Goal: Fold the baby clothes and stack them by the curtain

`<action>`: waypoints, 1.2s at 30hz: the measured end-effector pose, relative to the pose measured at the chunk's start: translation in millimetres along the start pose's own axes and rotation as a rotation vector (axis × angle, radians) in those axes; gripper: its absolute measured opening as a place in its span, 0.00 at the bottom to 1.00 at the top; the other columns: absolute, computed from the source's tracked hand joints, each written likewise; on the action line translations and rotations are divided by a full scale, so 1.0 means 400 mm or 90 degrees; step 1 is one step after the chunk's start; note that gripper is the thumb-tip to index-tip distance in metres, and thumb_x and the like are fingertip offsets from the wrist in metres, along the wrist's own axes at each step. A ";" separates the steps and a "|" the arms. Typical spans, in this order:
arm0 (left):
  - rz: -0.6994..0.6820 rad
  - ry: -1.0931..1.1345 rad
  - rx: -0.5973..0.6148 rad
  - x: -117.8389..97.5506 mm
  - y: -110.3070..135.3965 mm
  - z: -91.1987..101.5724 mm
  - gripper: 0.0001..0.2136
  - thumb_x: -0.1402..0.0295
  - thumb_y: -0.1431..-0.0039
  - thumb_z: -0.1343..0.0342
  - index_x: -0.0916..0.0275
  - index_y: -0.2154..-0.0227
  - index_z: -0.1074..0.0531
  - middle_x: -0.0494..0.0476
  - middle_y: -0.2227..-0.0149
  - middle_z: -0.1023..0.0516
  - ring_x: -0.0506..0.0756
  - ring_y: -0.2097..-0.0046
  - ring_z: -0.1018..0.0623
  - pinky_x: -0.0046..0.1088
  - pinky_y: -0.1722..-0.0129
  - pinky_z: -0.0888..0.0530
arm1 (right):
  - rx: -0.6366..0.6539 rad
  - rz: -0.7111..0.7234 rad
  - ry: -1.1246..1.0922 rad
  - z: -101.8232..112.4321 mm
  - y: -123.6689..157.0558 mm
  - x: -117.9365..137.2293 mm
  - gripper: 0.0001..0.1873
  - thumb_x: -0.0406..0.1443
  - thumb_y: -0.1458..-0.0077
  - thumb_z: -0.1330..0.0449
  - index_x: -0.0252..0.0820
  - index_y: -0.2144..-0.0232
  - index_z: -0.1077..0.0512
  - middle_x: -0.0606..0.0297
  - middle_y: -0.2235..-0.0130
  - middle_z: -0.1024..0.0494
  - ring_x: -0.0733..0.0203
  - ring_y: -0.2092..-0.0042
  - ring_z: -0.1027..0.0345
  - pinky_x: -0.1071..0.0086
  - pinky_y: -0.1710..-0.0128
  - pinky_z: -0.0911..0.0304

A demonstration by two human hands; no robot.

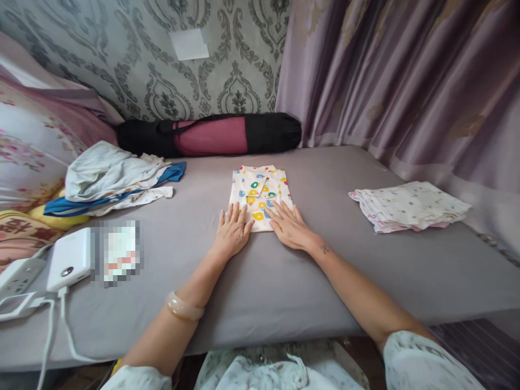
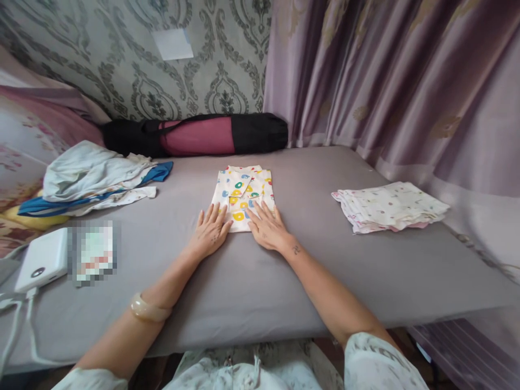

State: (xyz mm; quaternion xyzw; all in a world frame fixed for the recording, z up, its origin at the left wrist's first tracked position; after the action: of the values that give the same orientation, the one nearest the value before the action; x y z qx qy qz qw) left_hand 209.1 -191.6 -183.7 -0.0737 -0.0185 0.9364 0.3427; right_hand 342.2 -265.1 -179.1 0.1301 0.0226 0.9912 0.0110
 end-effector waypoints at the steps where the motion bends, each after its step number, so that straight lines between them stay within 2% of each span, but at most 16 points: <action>1: 0.010 -0.008 -0.017 0.008 0.001 0.010 0.30 0.53 0.33 0.68 0.64 0.34 0.51 0.64 0.31 0.54 0.62 0.31 0.55 0.47 0.34 0.55 | -0.011 -0.013 0.006 0.005 0.001 -0.013 0.30 0.45 0.34 0.65 0.50 0.32 0.56 0.65 0.30 0.63 0.51 0.31 0.72 0.47 0.34 0.71; 3: 0.027 -0.012 -0.015 0.025 0.002 0.013 0.31 0.52 0.33 0.68 0.64 0.34 0.51 0.63 0.31 0.54 0.62 0.31 0.55 0.46 0.34 0.55 | -0.013 -0.034 0.014 0.005 0.003 -0.036 0.30 0.46 0.34 0.65 0.48 0.32 0.55 0.64 0.30 0.62 0.51 0.31 0.71 0.47 0.34 0.70; 8: 0.042 0.023 0.083 0.052 -0.002 -0.027 0.32 0.50 0.34 0.70 0.64 0.34 0.52 0.64 0.31 0.53 0.62 0.31 0.54 0.48 0.35 0.53 | 0.020 -0.046 0.010 -0.015 0.004 -0.059 0.31 0.46 0.34 0.66 0.48 0.32 0.54 0.64 0.30 0.59 0.52 0.31 0.71 0.48 0.34 0.68; 15: 0.041 0.040 0.112 0.058 -0.009 -0.039 0.35 0.48 0.35 0.72 0.66 0.33 0.55 0.65 0.31 0.57 0.64 0.31 0.56 0.54 0.36 0.55 | 0.040 -0.051 -0.008 -0.017 -0.001 -0.059 0.32 0.47 0.34 0.67 0.48 0.32 0.55 0.64 0.30 0.60 0.52 0.31 0.72 0.47 0.34 0.69; 18: 0.030 0.044 0.105 0.057 -0.007 -0.029 0.34 0.47 0.35 0.70 0.64 0.33 0.55 0.66 0.31 0.56 0.64 0.31 0.56 0.56 0.37 0.56 | 0.056 -0.048 -0.016 -0.013 -0.002 -0.059 0.32 0.48 0.35 0.66 0.47 0.32 0.55 0.62 0.30 0.61 0.51 0.31 0.72 0.47 0.34 0.69; 22: -0.093 0.026 0.028 0.011 0.008 0.018 0.32 0.45 0.37 0.60 0.60 0.37 0.44 0.65 0.31 0.52 0.65 0.31 0.54 0.55 0.37 0.54 | 0.058 -0.043 -0.032 0.005 0.003 -0.051 0.33 0.48 0.35 0.63 0.43 0.32 0.55 0.58 0.30 0.60 0.49 0.31 0.71 0.45 0.35 0.70; 26: -0.223 0.054 -0.012 -0.040 0.028 0.047 0.24 0.48 0.38 0.54 0.56 0.45 0.34 0.62 0.38 0.37 0.62 0.37 0.39 0.44 0.41 0.40 | 0.007 0.022 -0.028 0.027 0.015 -0.006 0.33 0.47 0.35 0.60 0.41 0.33 0.53 0.58 0.31 0.58 0.52 0.31 0.70 0.47 0.34 0.71; 28: -0.258 0.071 -0.018 -0.054 0.032 0.053 0.20 0.52 0.36 0.54 0.57 0.48 0.32 0.60 0.43 0.31 0.59 0.41 0.34 0.39 0.44 0.36 | 0.006 0.068 -0.036 0.019 0.022 0.023 0.32 0.47 0.35 0.59 0.41 0.33 0.51 0.58 0.31 0.55 0.53 0.31 0.68 0.50 0.34 0.69; 31: -0.309 0.063 -0.024 -0.078 0.036 0.059 0.16 0.60 0.32 0.58 0.60 0.52 0.30 0.61 0.48 0.28 0.57 0.45 0.30 0.35 0.45 0.34 | 0.010 0.114 -0.032 0.001 0.028 0.051 0.32 0.46 0.35 0.57 0.38 0.34 0.48 0.56 0.32 0.52 0.54 0.31 0.65 0.52 0.34 0.67; 36: -0.326 -0.023 -0.011 -0.105 0.034 0.057 0.15 0.67 0.31 0.61 0.63 0.59 0.29 0.61 0.55 0.24 0.58 0.51 0.26 0.35 0.51 0.31 | -0.020 0.123 -0.014 -0.008 0.021 0.047 0.29 0.43 0.35 0.54 0.39 0.36 0.44 0.55 0.33 0.46 0.54 0.33 0.56 0.53 0.34 0.61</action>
State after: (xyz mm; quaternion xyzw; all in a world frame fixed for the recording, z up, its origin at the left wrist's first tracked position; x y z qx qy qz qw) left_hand 228.5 -228.8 -157.0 -0.0527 -0.0507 0.8203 0.5673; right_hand 323.1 -273.3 -177.1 0.1426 -0.0056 0.9863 -0.0828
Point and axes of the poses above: each hand's wrist, its own y-axis away from the middle knuckle, its own z-axis out of the back of the hand, x = y × z, the point moved 9 cm from there along -y, towards the middle knuckle
